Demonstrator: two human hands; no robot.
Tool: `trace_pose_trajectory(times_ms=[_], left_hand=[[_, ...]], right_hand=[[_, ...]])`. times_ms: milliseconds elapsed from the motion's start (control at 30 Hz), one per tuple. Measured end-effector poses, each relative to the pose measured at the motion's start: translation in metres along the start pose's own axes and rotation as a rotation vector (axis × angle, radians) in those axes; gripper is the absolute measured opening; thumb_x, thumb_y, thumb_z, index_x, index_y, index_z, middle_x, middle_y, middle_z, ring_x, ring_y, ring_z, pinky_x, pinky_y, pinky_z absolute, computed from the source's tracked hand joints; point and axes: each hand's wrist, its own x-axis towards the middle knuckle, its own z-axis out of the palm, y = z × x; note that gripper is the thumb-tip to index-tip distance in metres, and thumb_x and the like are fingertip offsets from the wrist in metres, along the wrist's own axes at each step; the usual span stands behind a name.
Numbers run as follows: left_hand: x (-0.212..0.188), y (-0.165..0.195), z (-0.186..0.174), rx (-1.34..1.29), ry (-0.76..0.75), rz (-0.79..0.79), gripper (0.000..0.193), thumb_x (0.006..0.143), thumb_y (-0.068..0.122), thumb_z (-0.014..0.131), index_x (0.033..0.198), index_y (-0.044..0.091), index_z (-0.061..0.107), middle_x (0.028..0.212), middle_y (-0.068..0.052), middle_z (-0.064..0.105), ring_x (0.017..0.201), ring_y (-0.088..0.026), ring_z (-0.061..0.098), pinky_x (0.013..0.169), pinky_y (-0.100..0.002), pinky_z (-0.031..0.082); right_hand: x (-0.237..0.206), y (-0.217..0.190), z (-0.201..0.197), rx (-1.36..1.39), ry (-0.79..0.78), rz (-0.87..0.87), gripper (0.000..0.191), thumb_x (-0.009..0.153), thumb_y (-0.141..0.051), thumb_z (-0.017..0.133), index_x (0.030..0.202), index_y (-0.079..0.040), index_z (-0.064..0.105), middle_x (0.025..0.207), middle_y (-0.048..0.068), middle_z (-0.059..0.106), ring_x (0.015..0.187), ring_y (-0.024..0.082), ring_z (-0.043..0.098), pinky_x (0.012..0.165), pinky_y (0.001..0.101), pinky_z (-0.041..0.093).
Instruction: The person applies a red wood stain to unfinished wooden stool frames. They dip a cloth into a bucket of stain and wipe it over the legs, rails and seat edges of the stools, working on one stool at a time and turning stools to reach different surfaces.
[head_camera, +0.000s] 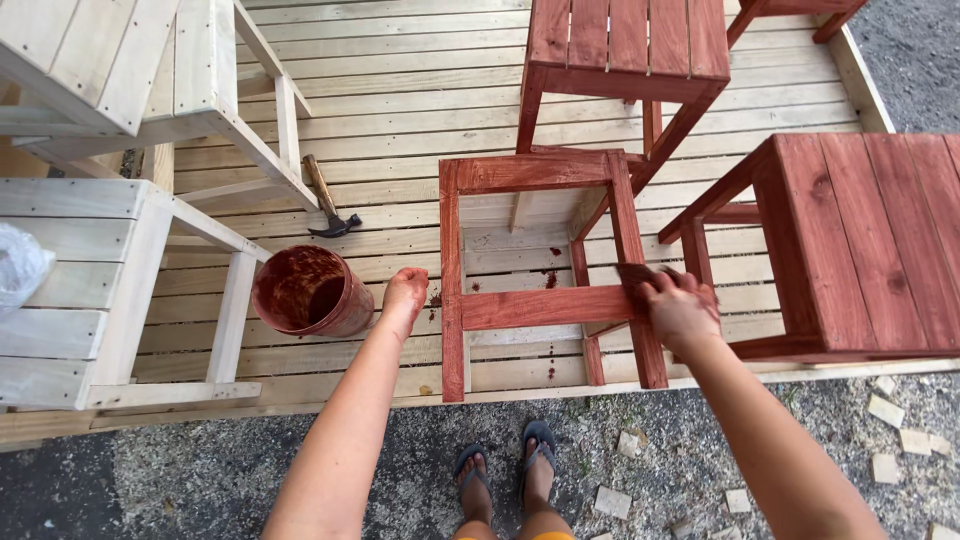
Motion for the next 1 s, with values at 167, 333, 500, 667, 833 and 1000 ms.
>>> trace_pose_trajectory(times_ms=[167,333,500,667,833,1000], left_hand=[[0.014,0.006,0.017,-0.076,0.073,-0.017,0.022,0.094,0.022,0.062,0.107,0.005,0.068,0.078,0.002,0.061,0.064,-0.010,0.049,0.060,-0.029,0.044],[0.031,0.025,0.027,-0.160,0.072,-0.037,0.035,0.099,0.030,0.059,0.121,0.003,0.066,0.102,-0.009,0.066,0.095,-0.018,0.058,0.094,-0.034,0.048],[0.043,0.039,0.041,-0.227,-0.009,-0.289,0.060,0.100,0.052,0.049,0.145,0.013,0.045,0.149,-0.011,0.048,0.135,-0.026,0.043,0.113,-0.051,0.028],[0.060,0.031,0.045,-0.445,-0.197,-0.411,0.077,0.097,0.071,0.036,0.130,0.005,0.057,0.124,-0.016,0.065,0.110,-0.031,0.063,0.094,-0.053,0.052],[0.070,0.022,0.042,-0.453,-0.319,-0.468,0.091,0.092,0.085,0.034,0.111,0.000,0.064,0.086,-0.016,0.067,0.076,-0.031,0.064,0.070,-0.050,0.054],[0.063,0.028,0.042,-0.558,-0.380,-0.488,0.086,0.091,0.082,0.034,0.115,0.004,0.063,0.093,-0.014,0.065,0.080,-0.031,0.064,0.069,-0.051,0.055]], right_hand=[[-0.001,0.052,-0.011,0.254,-0.027,0.277,0.044,0.089,-0.027,0.067,0.132,-0.021,0.061,0.139,0.005,0.053,0.126,0.034,0.057,0.102,0.0538,0.053],[0.023,0.068,-0.014,0.619,0.314,0.260,0.036,0.084,-0.020,0.072,0.114,-0.002,0.064,0.122,0.018,0.065,0.109,0.036,0.067,0.106,0.0452,0.053],[0.050,0.028,-0.026,1.205,0.421,0.113,0.041,0.075,-0.003,0.069,0.115,-0.004,0.059,0.109,0.013,0.070,0.101,0.024,0.067,0.091,0.0357,0.056],[0.048,-0.024,-0.033,1.683,0.292,0.064,0.044,0.076,0.005,0.063,0.120,-0.003,0.059,0.107,0.010,0.067,0.095,0.019,0.066,0.081,0.0295,0.058],[0.039,-0.060,-0.031,1.912,0.194,0.113,0.051,0.075,0.010,0.059,0.124,-0.002,0.057,0.110,0.007,0.066,0.095,0.017,0.068,0.082,0.0294,0.059],[0.029,-0.073,-0.028,1.983,0.170,0.192,0.049,0.080,0.008,0.057,0.127,-0.004,0.055,0.107,0.011,0.068,0.089,0.020,0.067,0.077,0.0330,0.060]])
